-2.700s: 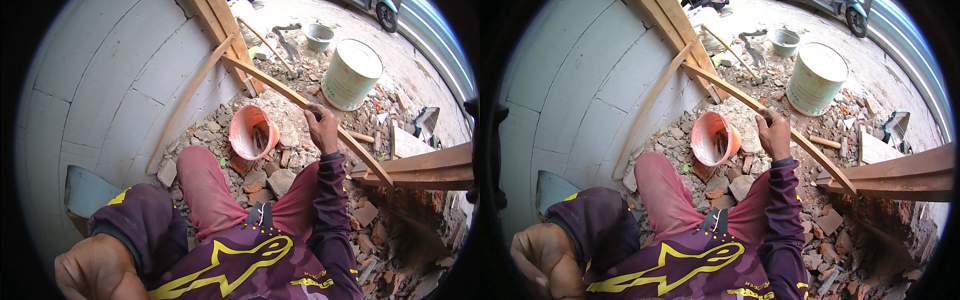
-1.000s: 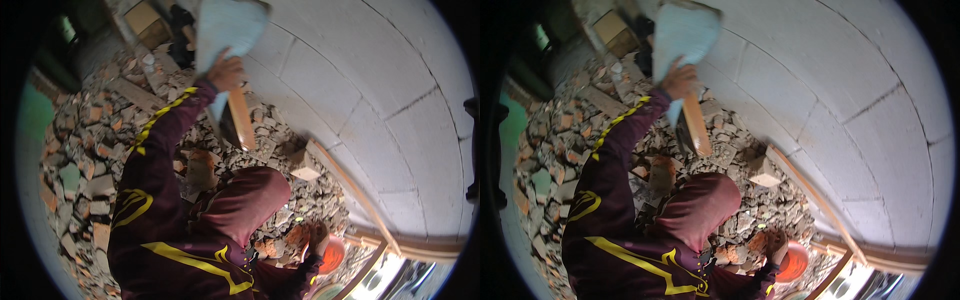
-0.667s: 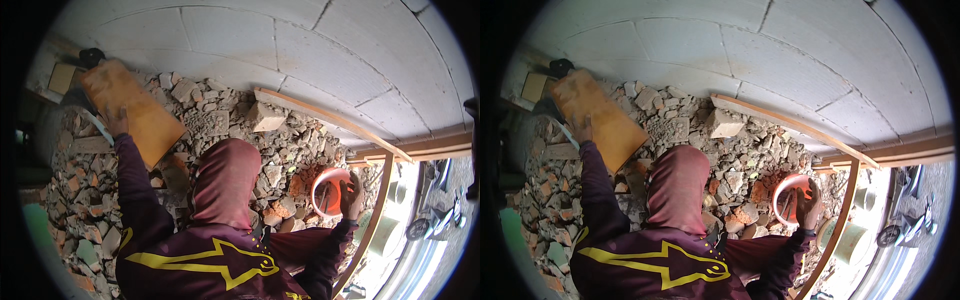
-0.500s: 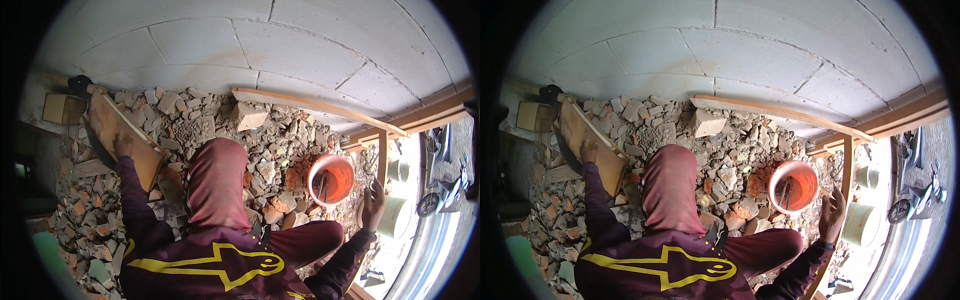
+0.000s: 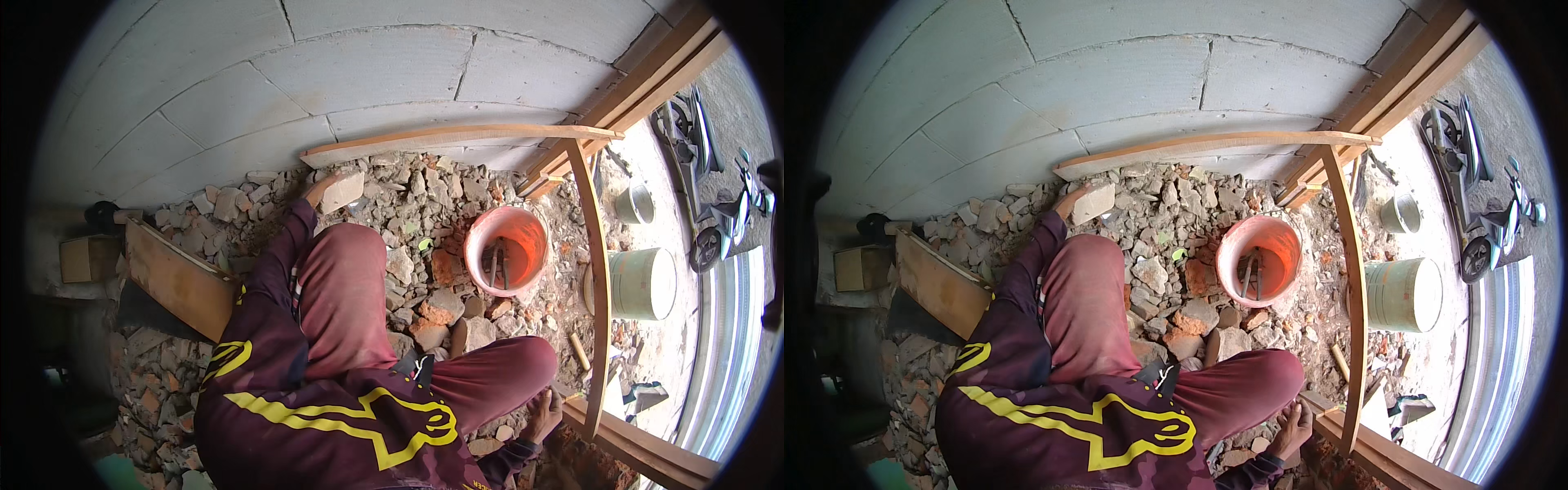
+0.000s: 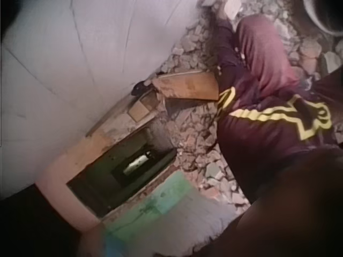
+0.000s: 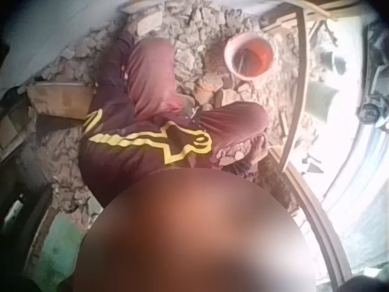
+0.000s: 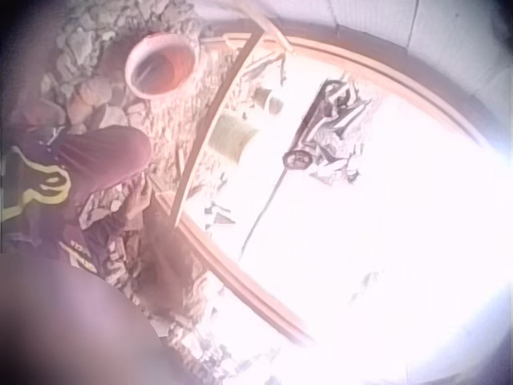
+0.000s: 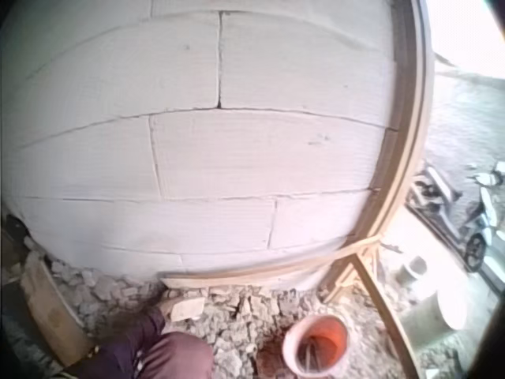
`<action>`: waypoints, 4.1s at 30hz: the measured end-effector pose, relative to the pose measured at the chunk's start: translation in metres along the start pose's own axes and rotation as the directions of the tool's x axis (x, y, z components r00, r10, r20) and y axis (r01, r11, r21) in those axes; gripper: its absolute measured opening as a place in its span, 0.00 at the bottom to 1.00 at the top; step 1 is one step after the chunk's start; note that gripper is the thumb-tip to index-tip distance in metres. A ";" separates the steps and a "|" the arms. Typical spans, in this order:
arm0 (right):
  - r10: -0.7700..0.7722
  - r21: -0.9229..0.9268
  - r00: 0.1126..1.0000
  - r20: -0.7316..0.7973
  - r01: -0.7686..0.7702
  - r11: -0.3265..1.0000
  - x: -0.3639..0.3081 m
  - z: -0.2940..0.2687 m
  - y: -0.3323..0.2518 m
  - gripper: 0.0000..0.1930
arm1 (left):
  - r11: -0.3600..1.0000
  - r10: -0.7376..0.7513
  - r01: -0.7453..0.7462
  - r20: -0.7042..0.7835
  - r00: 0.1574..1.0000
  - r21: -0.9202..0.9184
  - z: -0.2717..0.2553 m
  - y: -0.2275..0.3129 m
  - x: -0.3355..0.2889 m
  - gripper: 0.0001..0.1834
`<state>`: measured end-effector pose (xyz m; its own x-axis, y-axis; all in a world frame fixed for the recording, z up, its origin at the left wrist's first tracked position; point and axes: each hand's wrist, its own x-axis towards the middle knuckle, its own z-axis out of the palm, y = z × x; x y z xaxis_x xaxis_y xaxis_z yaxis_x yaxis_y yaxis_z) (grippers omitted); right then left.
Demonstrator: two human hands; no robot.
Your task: The person positions a wooden trim piece along the base of a cinder block wall and secures it by hammering nails. They repeatedly adjust the trim, retrieve nails from a bucket, and hammer them into the wall to fasten the wood.
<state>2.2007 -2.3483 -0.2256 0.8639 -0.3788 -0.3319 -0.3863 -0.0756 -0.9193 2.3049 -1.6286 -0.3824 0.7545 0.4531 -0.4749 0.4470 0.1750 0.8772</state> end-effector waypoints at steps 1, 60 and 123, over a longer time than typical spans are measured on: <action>-0.039 0.015 0.998 -0.054 0.039 0.999 -0.005 -0.001 -0.011 0.18 | 0.988 -0.054 0.061 0.058 0.997 -0.142 0.002 0.001 0.000 0.37; -0.262 -0.740 0.955 0.138 0.275 0.614 0.211 -0.026 -0.093 0.24 | 0.069 0.286 -0.971 0.928 0.238 0.228 0.471 0.347 -0.098 0.13; -0.592 -0.810 0.648 0.480 0.586 -0.014 0.848 0.132 -0.049 0.06 | 0.203 0.546 -0.695 0.509 0.665 0.690 0.658 0.249 -0.002 0.06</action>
<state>2.9946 -2.5442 -0.4899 0.9434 0.2416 0.2274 0.2504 -0.9681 -0.0102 2.7308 -2.1612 -0.2094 0.9907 -0.0482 0.1270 -0.1018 -0.8826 0.4589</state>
